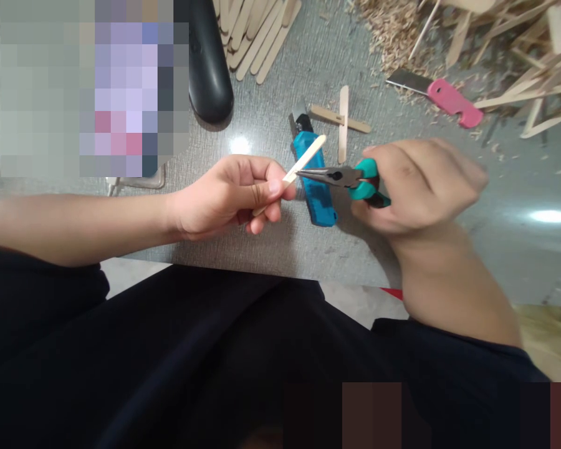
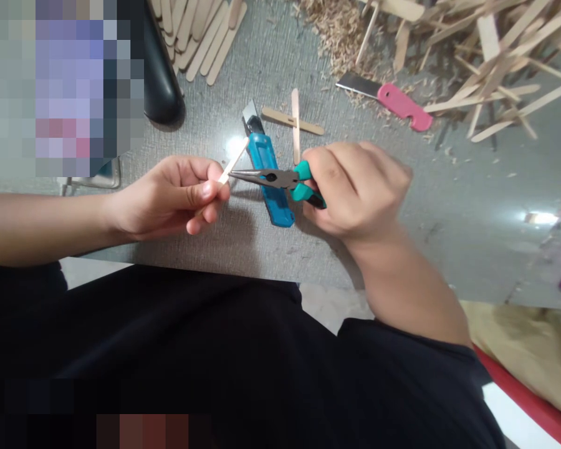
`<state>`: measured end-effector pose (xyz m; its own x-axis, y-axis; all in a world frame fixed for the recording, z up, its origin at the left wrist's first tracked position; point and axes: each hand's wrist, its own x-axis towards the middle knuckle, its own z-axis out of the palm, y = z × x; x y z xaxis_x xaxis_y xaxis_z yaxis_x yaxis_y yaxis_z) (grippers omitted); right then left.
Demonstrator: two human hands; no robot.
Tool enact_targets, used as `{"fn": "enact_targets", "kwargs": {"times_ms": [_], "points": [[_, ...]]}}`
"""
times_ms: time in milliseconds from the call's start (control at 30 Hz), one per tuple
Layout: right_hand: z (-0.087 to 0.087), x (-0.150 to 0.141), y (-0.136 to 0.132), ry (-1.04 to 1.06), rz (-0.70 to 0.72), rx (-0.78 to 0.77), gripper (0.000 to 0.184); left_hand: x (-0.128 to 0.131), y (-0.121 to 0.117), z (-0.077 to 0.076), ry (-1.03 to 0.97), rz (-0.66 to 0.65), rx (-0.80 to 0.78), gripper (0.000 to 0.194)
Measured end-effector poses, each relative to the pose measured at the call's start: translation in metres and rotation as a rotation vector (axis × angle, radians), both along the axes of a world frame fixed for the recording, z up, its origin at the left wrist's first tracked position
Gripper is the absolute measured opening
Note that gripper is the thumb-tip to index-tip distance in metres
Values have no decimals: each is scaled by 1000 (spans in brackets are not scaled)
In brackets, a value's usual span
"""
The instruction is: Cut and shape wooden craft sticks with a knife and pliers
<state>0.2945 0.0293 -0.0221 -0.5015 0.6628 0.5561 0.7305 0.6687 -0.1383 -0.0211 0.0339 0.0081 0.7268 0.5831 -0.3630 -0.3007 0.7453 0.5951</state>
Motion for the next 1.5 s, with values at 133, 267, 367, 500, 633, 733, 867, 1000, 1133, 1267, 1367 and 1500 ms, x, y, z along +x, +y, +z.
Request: {"fn": "enact_targets", "kwargs": {"times_ms": [133,267,367,500,633,733,867,1000,1133,1267,1367,1500], "points": [[10,-6,10,18,119,43,25,-1,7,0,25,-48,126,41],[17,-14,8,86,206,-157,13,-2,9,-4,61,-41,293,48],[23,-20,1,144,182,-346,23,-3,4,-6,121,64,475,51],[32,-25,-8,269,109,-605,17,0,-4,-1,336,202,588,39],[34,-20,-8,297,13,-880,3,2,-4,7,463,340,578,30],[32,-16,-6,276,-68,-766,5,2,-2,8,529,336,539,33],[33,-21,-8,127,-112,-580,8,1,-3,6,543,322,495,43],[36,-29,-15,106,-97,-586,13,3,-6,6,542,313,489,35],[37,-32,-19,151,-87,-580,15,5,-8,6,520,322,507,21],[37,-33,-20,180,-80,-608,15,5,-9,5,541,324,513,17],[38,-33,-21,168,-87,-627,16,5,-9,5,519,321,522,15],[40,-32,-22,165,-98,-679,17,5,-9,4,518,316,513,15]]}}
